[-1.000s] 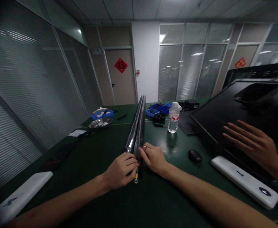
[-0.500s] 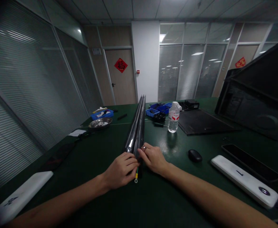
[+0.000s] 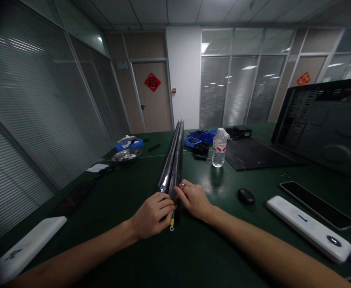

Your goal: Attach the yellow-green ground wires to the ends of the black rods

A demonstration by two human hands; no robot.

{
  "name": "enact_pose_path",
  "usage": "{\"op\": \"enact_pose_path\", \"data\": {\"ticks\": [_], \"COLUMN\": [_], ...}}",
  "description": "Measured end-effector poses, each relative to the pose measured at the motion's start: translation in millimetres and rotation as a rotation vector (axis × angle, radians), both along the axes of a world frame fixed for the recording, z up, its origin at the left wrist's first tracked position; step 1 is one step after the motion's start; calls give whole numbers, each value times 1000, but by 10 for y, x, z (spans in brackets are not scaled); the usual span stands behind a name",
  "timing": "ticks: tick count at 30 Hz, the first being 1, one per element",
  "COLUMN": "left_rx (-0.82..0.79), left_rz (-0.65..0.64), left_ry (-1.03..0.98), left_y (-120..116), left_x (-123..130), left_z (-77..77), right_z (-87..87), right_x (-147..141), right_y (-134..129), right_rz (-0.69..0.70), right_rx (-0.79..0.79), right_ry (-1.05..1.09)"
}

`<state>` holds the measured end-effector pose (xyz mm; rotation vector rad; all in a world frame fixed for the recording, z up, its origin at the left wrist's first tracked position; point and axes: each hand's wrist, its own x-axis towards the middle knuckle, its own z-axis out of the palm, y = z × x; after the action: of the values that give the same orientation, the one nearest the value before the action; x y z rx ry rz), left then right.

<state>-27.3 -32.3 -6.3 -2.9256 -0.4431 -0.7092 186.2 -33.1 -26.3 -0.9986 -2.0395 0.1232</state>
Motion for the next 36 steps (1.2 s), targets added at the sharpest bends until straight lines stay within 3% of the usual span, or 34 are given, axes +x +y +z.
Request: {"op": "enact_pose_path", "data": {"ticks": [11,24,36], "left_rx": [8,11,7], "left_rz": [-17,2,-2], "left_ry": [-5,12,-9], "left_y": [6,15,-5], "left_x": [1,-2,4], "left_z": [5,-21,0], "right_z": [-11,-4,-35], "right_x": [-6,-36,-68], "right_y": [16,-31,-15], "right_rz": [63,-70,-81], "right_rx": [-53,101,59], "right_ry": [7,-174,113]}}
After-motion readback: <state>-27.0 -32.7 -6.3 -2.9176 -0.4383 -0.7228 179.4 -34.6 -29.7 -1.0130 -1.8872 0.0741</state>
